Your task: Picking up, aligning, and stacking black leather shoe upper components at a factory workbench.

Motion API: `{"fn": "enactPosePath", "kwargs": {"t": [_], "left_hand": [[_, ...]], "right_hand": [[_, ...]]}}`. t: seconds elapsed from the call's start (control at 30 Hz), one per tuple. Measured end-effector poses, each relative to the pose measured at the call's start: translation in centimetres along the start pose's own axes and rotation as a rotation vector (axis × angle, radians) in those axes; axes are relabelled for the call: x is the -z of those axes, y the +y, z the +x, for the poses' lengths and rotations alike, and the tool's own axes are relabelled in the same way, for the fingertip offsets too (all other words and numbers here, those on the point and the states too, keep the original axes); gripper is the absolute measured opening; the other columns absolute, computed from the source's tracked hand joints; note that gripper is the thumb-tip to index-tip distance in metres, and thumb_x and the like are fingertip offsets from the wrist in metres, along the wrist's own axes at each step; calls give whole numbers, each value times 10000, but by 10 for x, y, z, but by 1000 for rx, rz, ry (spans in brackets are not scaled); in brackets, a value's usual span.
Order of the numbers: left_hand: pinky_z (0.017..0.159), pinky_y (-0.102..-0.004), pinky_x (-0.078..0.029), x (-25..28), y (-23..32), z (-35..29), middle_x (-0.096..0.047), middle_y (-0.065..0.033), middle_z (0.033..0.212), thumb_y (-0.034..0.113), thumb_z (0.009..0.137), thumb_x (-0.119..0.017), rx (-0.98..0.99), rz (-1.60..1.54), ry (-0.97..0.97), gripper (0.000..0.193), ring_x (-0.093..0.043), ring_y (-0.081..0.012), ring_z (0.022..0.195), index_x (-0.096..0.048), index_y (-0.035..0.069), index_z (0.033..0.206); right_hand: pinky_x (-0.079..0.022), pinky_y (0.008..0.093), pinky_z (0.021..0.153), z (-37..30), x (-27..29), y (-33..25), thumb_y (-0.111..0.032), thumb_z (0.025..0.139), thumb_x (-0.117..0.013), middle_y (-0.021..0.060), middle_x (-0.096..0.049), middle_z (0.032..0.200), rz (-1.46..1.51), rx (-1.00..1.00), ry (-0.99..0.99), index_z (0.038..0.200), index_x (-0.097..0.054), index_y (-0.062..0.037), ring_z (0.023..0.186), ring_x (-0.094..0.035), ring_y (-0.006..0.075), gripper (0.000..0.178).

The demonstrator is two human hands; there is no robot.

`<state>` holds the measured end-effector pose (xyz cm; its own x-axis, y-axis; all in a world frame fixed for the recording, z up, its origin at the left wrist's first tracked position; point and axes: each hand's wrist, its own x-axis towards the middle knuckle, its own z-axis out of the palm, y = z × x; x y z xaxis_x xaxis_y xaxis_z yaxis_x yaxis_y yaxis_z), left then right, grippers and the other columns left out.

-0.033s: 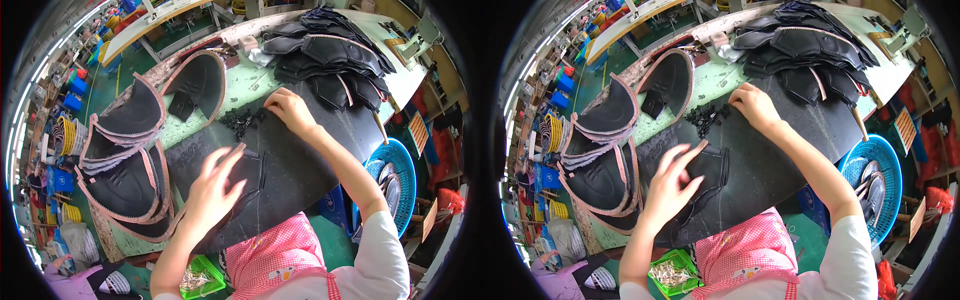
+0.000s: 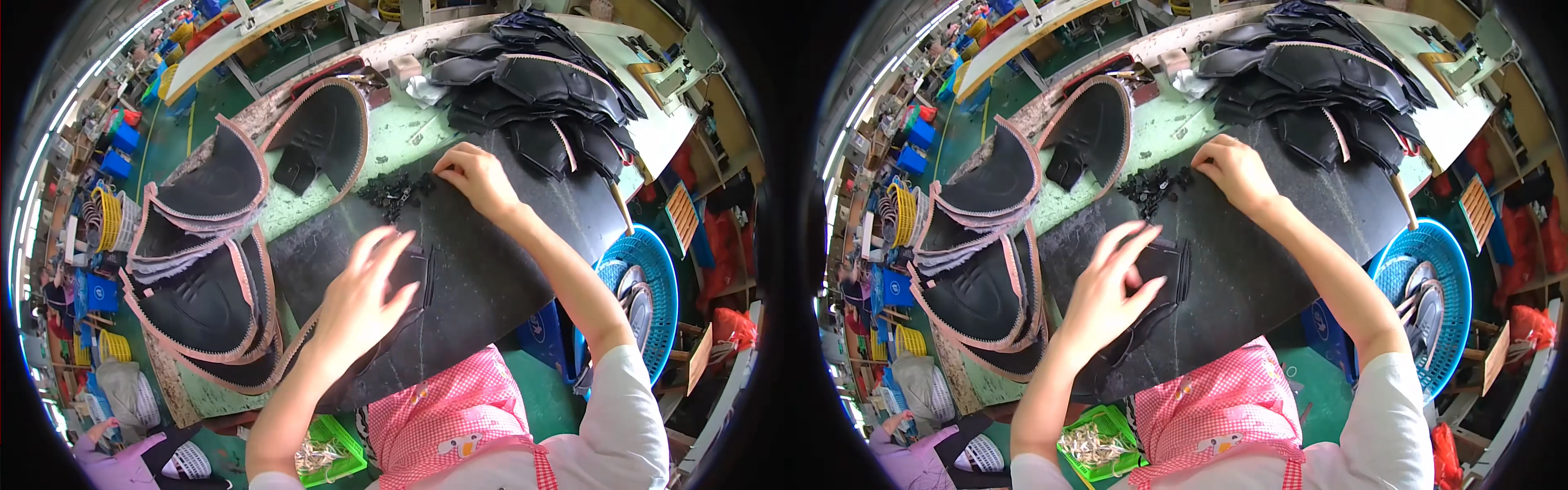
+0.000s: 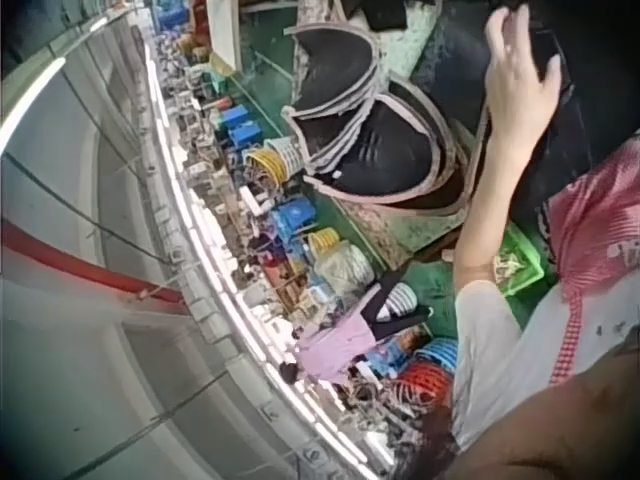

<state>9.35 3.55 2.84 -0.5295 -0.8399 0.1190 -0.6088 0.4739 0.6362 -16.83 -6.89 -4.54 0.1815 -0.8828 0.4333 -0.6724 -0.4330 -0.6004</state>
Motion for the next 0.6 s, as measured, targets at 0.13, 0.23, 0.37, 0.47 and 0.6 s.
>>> {"fn": "enactPosePath", "kwargs": {"t": [0.13, 0.23, 0.37, 0.47, 0.6], "left_hand": [[756, -390, -564, -26, -23, 25, -529, -156, 1271, 214, 850, -753, -74, 240, -67, 620, -671, -272, 789, -481, 129, 1401], [782, -420, -559, -19, -19, 21, -572, -143, 1128, 274, 829, -773, 86, 212, -181, 521, -674, -322, 846, -565, 117, 1280], [592, -268, -509, -14, -36, 7, -578, -64, 912, 225, 816, -803, 195, -94, -60, 291, -595, -126, 626, -680, 59, 1021], [628, -301, -538, -17, -46, 3, -645, -79, 903, 208, 849, -776, 299, -294, -52, 230, -654, -171, 668, -708, 65, 1015], [499, -226, -474, -21, -49, -3, -671, -38, 887, 200, 889, -754, 422, -576, -3, 197, -594, -65, 553, -731, 54, 1019]], "right_hand": [[-515, 304, 715, -21, 15, -11, -58, 895, -658, 88, -647, 928, 77, -54, -55, 971, -700, -36, 766, -633, 183, 89], [-520, 277, 720, -43, 27, -23, -52, 923, -648, 65, -664, 938, 89, -56, -54, 1043, -682, -33, 760, -633, 147, 126], [-531, 255, 746, -63, 29, -43, -43, 961, -618, 49, -680, 983, 537, -352, -104, 1094, -653, -21, 814, -643, 116, 139], [-557, 257, 799, -68, 23, -64, -4, 965, -603, 81, -694, 1015, 804, -557, -307, 1102, -629, 11, 898, -673, 131, 140], [-581, 317, 895, -68, 18, -84, 6, 943, -631, 119, -706, 1083, 1006, -632, -393, 1108, -647, 24, 993, -696, 176, 166]]}}
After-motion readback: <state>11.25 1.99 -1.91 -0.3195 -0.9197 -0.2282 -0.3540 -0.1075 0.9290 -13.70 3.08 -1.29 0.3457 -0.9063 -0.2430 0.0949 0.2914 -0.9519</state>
